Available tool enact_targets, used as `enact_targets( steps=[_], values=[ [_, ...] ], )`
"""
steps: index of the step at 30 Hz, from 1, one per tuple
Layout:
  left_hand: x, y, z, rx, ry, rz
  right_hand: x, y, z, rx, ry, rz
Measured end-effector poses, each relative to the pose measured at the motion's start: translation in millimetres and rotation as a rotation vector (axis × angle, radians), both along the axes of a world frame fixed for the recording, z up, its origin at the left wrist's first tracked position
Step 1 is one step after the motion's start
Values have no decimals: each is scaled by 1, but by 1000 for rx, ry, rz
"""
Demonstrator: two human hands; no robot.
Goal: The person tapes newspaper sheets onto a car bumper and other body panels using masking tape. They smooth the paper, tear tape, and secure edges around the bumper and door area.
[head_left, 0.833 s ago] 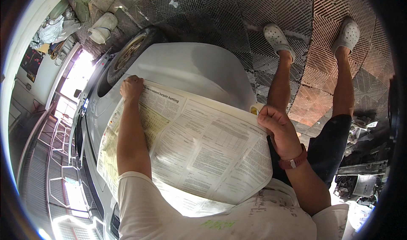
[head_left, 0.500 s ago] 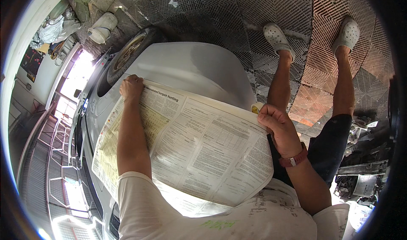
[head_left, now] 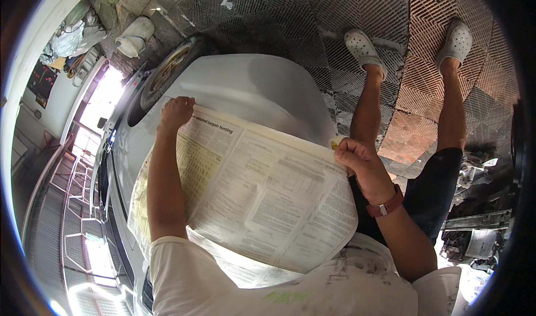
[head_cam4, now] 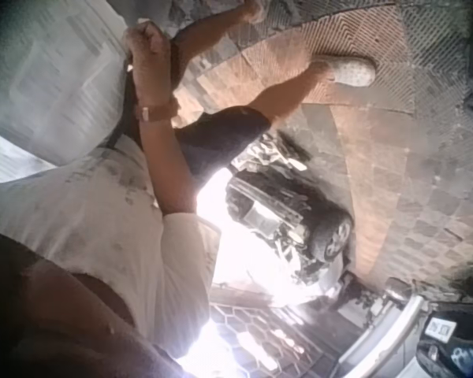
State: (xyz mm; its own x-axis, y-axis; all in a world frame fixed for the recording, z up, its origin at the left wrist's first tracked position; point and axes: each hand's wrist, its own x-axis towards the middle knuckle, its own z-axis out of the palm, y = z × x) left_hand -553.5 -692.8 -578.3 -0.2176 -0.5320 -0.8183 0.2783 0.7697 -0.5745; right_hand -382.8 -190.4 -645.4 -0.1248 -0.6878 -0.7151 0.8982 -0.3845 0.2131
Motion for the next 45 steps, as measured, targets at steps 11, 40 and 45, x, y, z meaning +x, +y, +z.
enact_targets(
  steps=[11, 40, 45],
  values=[
    [3, 51, 33, 172, -145, 131, -31, 2, 6, 39, 71, -6],
    [11, 179, 57, 403, -126, 70, 54, -10, 6, 7, 223, 200],
    [16, 194, 59, 419, -113, 2, 76, -21, -1, 47, 362, 278]
  ],
)
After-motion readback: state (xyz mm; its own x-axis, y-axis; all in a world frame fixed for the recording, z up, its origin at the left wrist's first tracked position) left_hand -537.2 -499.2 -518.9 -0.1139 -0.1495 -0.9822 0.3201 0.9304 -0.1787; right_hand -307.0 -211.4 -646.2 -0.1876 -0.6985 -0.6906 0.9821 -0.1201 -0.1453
